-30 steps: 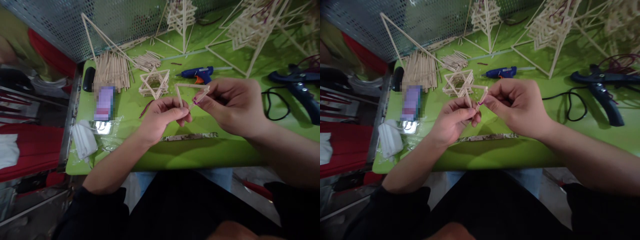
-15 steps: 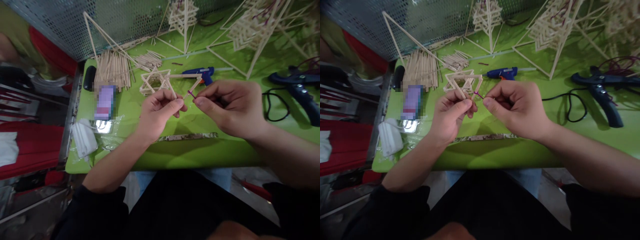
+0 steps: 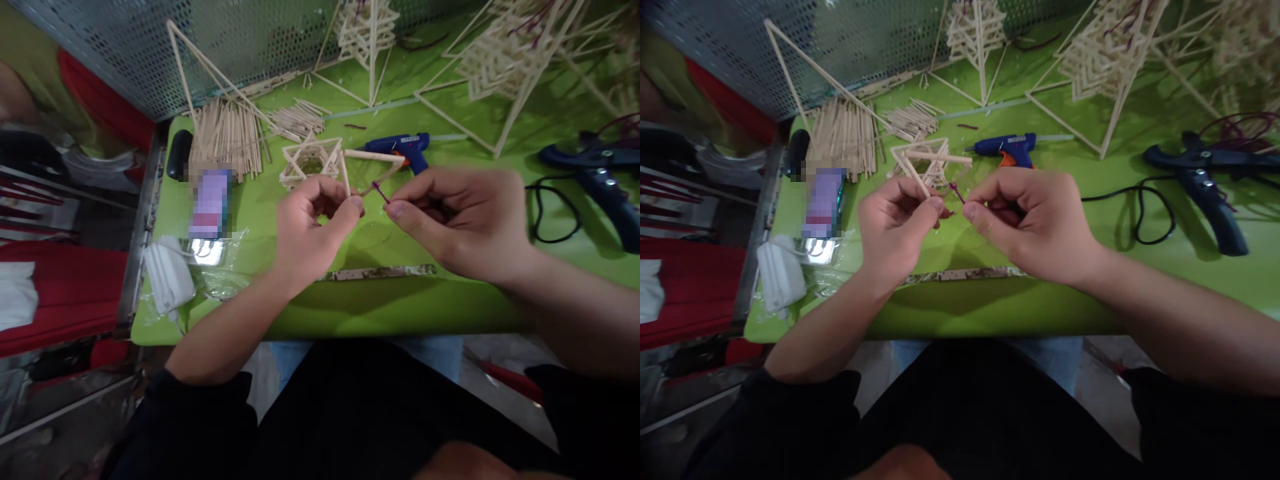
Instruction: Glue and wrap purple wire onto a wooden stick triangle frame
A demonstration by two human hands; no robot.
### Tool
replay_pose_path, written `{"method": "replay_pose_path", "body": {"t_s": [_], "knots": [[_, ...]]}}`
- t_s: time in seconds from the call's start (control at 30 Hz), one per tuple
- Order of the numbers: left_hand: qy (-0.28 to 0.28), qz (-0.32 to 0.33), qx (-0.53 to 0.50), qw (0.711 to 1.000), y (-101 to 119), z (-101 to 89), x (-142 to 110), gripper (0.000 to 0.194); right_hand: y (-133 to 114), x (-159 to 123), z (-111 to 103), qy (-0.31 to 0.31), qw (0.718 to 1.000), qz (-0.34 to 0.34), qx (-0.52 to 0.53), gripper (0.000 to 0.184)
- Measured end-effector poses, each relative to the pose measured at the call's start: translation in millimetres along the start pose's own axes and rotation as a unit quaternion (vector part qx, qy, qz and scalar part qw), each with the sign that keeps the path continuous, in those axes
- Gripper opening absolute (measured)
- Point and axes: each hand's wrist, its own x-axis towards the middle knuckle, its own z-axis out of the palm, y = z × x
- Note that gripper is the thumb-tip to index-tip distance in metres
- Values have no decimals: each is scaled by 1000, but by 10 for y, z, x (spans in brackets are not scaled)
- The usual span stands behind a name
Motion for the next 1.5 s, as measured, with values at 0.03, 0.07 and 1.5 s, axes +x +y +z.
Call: {"method": "replay_pose_path", "body": {"t_s": [0.03, 0.07, 1.5], "knots": [[3, 9, 11, 1000, 7, 3, -8, 18, -4, -7, 1, -2, 1000, -5, -3, 8], [6, 23, 23, 999, 12, 7, -16, 18, -6, -14, 2, -4, 1000, -10, -7, 7], [5, 6, 161, 987, -47, -79, 47, 16, -15, 42, -42, 101, 987, -116, 41, 25]]}}
